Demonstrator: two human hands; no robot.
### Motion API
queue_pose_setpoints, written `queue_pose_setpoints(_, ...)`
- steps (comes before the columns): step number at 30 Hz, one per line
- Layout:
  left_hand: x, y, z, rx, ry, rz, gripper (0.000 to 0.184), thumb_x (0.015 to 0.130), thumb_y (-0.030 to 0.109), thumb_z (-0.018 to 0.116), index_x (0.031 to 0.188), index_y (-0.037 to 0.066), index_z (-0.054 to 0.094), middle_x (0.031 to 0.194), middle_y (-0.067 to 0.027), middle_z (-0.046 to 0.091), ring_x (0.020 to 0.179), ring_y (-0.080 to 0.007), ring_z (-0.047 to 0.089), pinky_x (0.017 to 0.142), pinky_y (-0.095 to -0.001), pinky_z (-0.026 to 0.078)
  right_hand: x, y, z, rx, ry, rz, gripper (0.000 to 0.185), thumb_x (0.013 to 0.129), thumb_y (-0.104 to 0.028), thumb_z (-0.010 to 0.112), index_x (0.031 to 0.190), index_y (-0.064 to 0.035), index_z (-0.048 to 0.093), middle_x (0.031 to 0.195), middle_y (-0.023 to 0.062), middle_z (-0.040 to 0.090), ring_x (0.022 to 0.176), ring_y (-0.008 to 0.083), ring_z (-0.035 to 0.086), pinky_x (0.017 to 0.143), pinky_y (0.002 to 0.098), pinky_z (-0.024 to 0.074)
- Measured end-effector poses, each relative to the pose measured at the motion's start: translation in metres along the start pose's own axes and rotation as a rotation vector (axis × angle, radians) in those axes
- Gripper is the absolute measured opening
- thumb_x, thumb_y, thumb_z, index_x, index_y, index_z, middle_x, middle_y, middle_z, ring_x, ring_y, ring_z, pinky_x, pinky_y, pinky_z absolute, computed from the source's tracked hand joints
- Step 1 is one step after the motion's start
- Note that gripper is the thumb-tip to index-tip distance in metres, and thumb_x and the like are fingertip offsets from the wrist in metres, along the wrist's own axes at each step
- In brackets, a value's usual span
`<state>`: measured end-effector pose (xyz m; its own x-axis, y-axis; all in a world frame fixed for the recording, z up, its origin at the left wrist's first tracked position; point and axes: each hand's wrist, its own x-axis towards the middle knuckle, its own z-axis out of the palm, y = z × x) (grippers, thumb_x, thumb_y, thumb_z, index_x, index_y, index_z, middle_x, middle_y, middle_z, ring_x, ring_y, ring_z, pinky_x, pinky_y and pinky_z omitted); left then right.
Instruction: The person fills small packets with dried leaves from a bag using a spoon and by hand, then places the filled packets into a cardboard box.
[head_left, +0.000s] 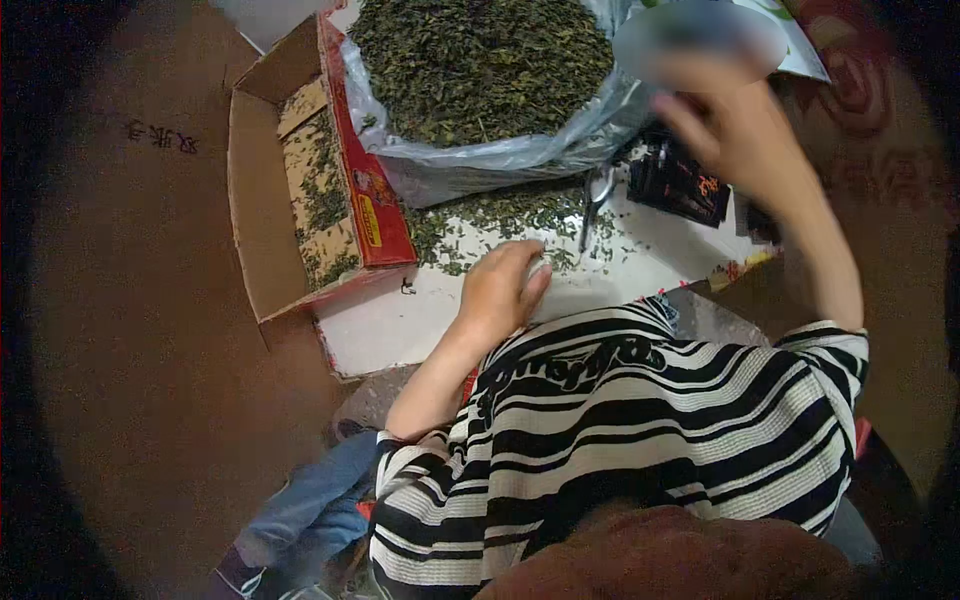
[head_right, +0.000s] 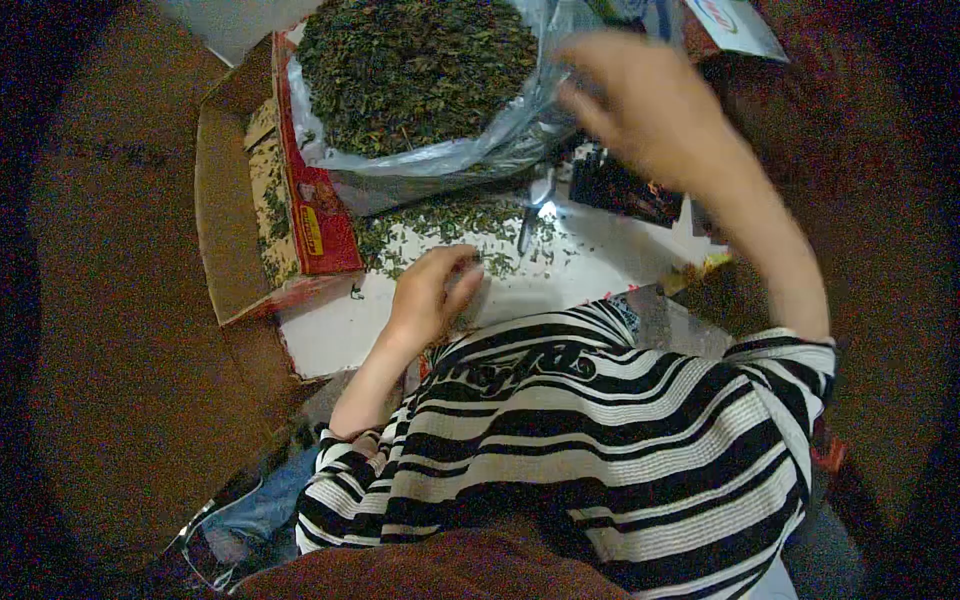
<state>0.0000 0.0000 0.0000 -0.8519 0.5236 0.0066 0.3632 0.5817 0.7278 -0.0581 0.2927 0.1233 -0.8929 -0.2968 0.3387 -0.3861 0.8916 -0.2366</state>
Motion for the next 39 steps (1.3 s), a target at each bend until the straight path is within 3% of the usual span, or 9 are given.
queue_pose_setpoints(4, 0.015, 0.021, 0.013, 0.003, -0.064, -0.119, 0.034, 0.083, 0.029, 0.067, 0.108, 0.006, 0.062, 0.092, -0.0157, 0.065, 0.084, -0.0292, 0.065, 0.073, -0.0389, 0.051, -0.080, -0.032, 0.021, 0.194, -0.229, 0.235, 0.022, 0.083, -0.012, 0.064, 0.103, -0.0022, 0.063, 0.101, 0.0156, 0.064, 0.086, 0.0306, 0.063, 0.077, 0.0375, 0.0503)
queue_pose_setpoints(7, 0.022, 0.030, 0.026, 0.118, -0.105, 0.051, 0.029, 0.084, 0.027, 0.065, 0.103, 0.005, 0.062, 0.089, -0.0148, 0.065, 0.082, -0.0320, 0.063, 0.070, -0.0398, 0.050, -0.139, -0.015, 0.041, 0.117, -0.062, 0.251, 0.020, 0.082, -0.011, 0.065, 0.100, -0.0014, 0.064, 0.096, 0.0153, 0.064, 0.083, 0.0314, 0.063, 0.074, 0.0375, 0.0501)
queue_pose_setpoints(10, 0.016, 0.029, 0.036, 0.070, -0.132, 0.168, 0.027, 0.084, 0.025, 0.064, 0.100, 0.004, 0.061, 0.088, -0.0148, 0.064, 0.081, -0.0331, 0.062, 0.069, -0.0406, 0.050, -0.191, 0.007, 0.043, -0.086, 0.202, 0.673, 0.023, 0.081, -0.014, 0.065, 0.102, -0.0046, 0.063, 0.092, 0.0146, 0.065, 0.084, 0.0329, 0.063, 0.075, 0.0411, 0.0503)
queue_pose_setpoints(14, 0.013, 0.039, 0.040, 0.077, -0.151, 0.264, 0.024, 0.084, 0.023, 0.064, 0.099, 0.004, 0.061, 0.087, -0.0147, 0.064, 0.080, -0.0332, 0.062, 0.069, -0.0408, 0.049, -0.222, 0.033, 0.046, -0.326, 0.379, 0.761, 0.033, 0.083, -0.027, 0.064, 0.107, -0.0036, 0.061, 0.096, 0.0184, 0.065, 0.088, 0.0368, 0.062, 0.077, 0.0434, 0.0501)
queue_pose_setpoints(18, 0.008, 0.047, 0.042, 0.077, -0.141, 0.302, 0.022, 0.083, 0.020, 0.065, 0.098, 0.004, 0.061, 0.086, -0.0148, 0.063, 0.079, -0.0328, 0.061, 0.070, -0.0403, 0.049, -0.216, 0.044, 0.054, -0.244, 0.295, 1.052, 0.045, 0.085, -0.038, 0.063, 0.114, -0.0035, 0.059, 0.101, 0.0197, 0.065, 0.092, 0.0353, 0.063, 0.077, 0.0392, 0.0493)
queue_pose_setpoints(22, 0.002, 0.050, 0.042, 0.070, -0.126, 0.304, 0.021, 0.082, 0.019, 0.064, 0.096, 0.003, 0.062, 0.086, -0.0155, 0.064, 0.080, -0.0334, 0.062, 0.072, -0.0418, 0.048, -0.220, 0.064, 0.061, -0.143, 0.342, 1.184, 0.055, 0.083, -0.045, 0.062, 0.114, 0.0001, 0.059, 0.103, 0.0210, 0.065, 0.094, 0.0362, 0.063, 0.079, 0.0397, 0.0493)
queue_pose_setpoints(31, 0.005, 0.059, 0.050, 0.071, -0.112, 0.426, 0.021, 0.081, 0.017, 0.067, 0.097, 0.003, 0.062, 0.086, -0.0143, 0.064, 0.078, -0.0328, 0.062, 0.071, -0.0403, 0.049, -0.220, 0.069, 0.066, 0.042, 0.266, 1.292, 0.058, 0.077, -0.046, 0.068, 0.113, -0.0016, 0.060, 0.098, 0.0203, 0.067, 0.093, 0.0343, 0.064, 0.080, 0.0393, 0.0494)
queue_pose_setpoints(35, 0.003, 0.060, 0.049, 0.084, -0.162, 0.397, 0.023, 0.082, 0.017, 0.067, 0.097, 0.002, 0.062, 0.088, -0.0151, 0.064, 0.080, -0.0331, 0.062, 0.072, -0.0401, 0.049, -0.221, 0.063, 0.068, 0.021, 0.334, 1.199, 0.069, 0.076, -0.052, 0.064, 0.119, 0.0013, 0.055, 0.102, 0.0267, 0.064, 0.095, 0.0413, 0.062, 0.081, 0.0466, 0.0490)
queue_pose_setpoints(39, 0.002, 0.065, 0.043, 0.104, -0.190, 0.339, 0.022, 0.082, 0.018, 0.063, 0.098, 0.002, 0.062, 0.090, -0.0160, 0.064, 0.083, -0.0343, 0.061, 0.072, -0.0416, 0.049, -0.220, 0.049, 0.060, -0.088, 0.427, 1.198, 0.063, 0.076, -0.042, 0.071, 0.121, -0.0007, 0.055, 0.102, 0.0191, 0.066, 0.084, 0.0291, 0.066, 0.076, 0.0360, 0.0505)
